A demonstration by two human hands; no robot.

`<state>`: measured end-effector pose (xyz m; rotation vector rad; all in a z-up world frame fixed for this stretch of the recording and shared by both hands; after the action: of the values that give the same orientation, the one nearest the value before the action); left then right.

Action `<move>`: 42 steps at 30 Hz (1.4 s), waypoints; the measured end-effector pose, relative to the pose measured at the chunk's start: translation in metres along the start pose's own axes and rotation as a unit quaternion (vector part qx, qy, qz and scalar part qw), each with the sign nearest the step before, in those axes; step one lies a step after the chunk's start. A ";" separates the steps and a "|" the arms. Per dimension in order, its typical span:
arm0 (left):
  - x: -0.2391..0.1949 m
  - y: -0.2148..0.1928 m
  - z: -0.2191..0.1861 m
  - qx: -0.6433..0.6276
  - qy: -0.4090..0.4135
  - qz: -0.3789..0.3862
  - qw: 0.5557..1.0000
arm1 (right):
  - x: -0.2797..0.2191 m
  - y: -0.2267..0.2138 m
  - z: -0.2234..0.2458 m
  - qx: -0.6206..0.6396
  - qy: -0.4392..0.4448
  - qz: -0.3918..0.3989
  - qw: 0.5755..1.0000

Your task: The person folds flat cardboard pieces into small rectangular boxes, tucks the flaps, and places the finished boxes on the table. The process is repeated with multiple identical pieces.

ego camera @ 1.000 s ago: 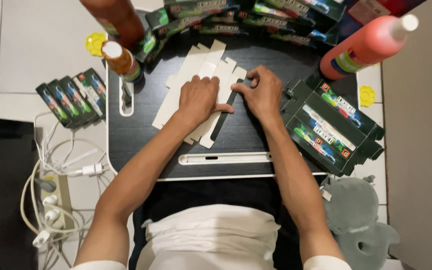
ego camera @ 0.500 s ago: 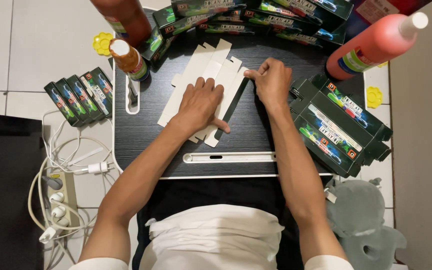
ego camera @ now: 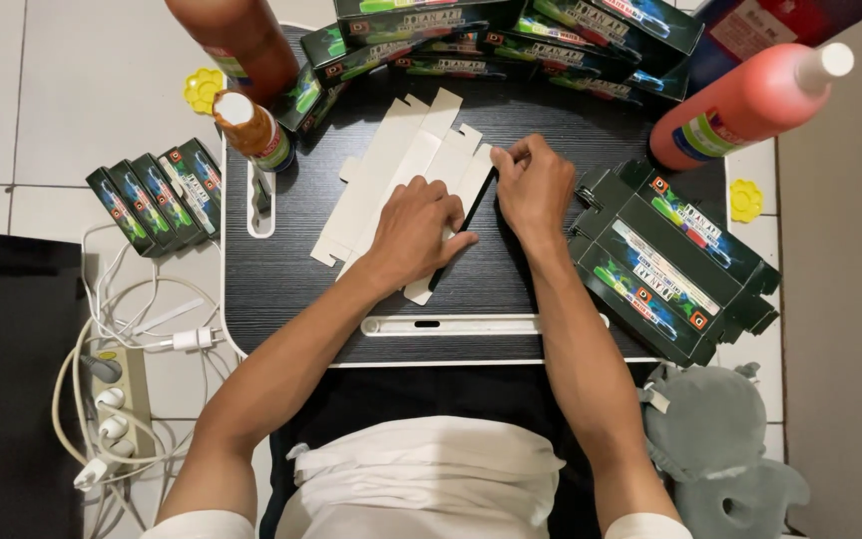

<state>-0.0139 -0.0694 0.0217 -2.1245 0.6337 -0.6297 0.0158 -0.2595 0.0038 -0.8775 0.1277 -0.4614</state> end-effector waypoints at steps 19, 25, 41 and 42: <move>-0.005 -0.005 0.018 -0.098 -0.069 -0.129 0.984 | -0.010 0.008 0.006 0.110 -0.229 -0.001 0.967; -0.005 -0.003 0.020 0.039 -0.025 -0.123 0.991 | -0.020 0.002 0.012 0.012 -0.240 -0.049 0.970; 0.006 -0.002 0.025 0.057 -0.029 -0.048 0.997 | -0.001 -0.008 0.012 0.047 -0.120 0.036 0.991; 0.005 -0.005 0.025 0.056 -0.030 -0.048 0.997 | 0.000 -0.010 0.014 0.046 -0.120 0.038 0.991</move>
<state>0.0063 -0.0556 0.0136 -2.0702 0.4552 -0.6354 0.0164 -0.2553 0.0203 -0.8275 -0.0800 -0.2866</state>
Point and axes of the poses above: each hand's wrist, its own x-axis towards the middle knuckle, its own y-axis out of the palm, z = x × y, the point moved 1 cm from there along x, towards the middle knuckle, and after that the axes turned 7 degrees about y, right-handed, at the moved point
